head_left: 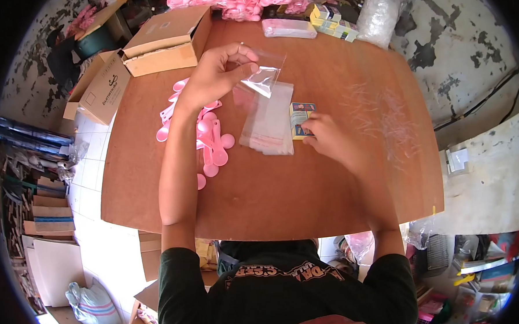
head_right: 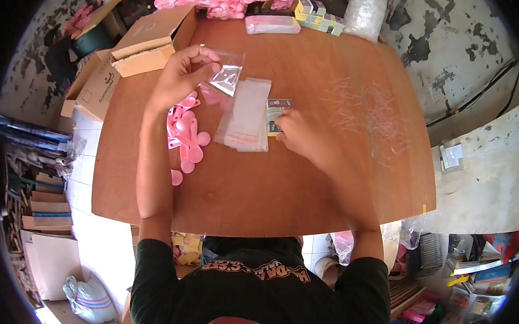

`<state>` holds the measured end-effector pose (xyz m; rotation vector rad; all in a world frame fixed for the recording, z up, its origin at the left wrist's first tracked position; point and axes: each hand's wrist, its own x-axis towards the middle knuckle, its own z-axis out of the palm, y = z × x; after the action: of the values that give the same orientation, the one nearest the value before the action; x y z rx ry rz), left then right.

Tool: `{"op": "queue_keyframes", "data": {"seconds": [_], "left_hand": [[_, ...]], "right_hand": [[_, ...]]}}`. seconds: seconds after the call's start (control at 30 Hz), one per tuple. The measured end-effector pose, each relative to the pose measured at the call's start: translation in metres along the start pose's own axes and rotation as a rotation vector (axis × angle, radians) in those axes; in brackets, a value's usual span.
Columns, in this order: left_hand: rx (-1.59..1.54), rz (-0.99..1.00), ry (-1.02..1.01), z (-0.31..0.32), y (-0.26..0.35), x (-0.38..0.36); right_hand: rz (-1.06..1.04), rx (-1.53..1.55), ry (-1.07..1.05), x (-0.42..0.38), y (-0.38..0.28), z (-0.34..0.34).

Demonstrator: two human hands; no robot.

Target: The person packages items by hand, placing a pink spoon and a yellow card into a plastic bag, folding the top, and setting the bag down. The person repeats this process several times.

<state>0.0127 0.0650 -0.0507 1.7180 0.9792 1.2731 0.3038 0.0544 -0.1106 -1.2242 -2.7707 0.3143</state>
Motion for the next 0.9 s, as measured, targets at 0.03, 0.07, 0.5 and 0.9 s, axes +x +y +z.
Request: {"op": "queue_keyframes", "data": {"seconds": [0.03,0.07,0.5,0.9], "left_hand": [[0.001,0.021,0.015,0.001,0.002,-0.001],[-0.002,0.023,0.017,0.001,0.004,-0.001],[0.079,-0.054,0.105,-0.003,0.016,-0.006],[-0.012,-0.102,-0.202,0.014,0.033,-0.012]], "right_hand": [[0.0,-0.004,-0.004,-0.007,-0.003,0.008],[-0.048,-0.086,0.167,-0.013,-0.006,0.015],[0.077,0.252,0.224,-0.027,-0.03,-0.032],[-0.153,0.642,1.06,0.032,-0.041,-0.082]]}}
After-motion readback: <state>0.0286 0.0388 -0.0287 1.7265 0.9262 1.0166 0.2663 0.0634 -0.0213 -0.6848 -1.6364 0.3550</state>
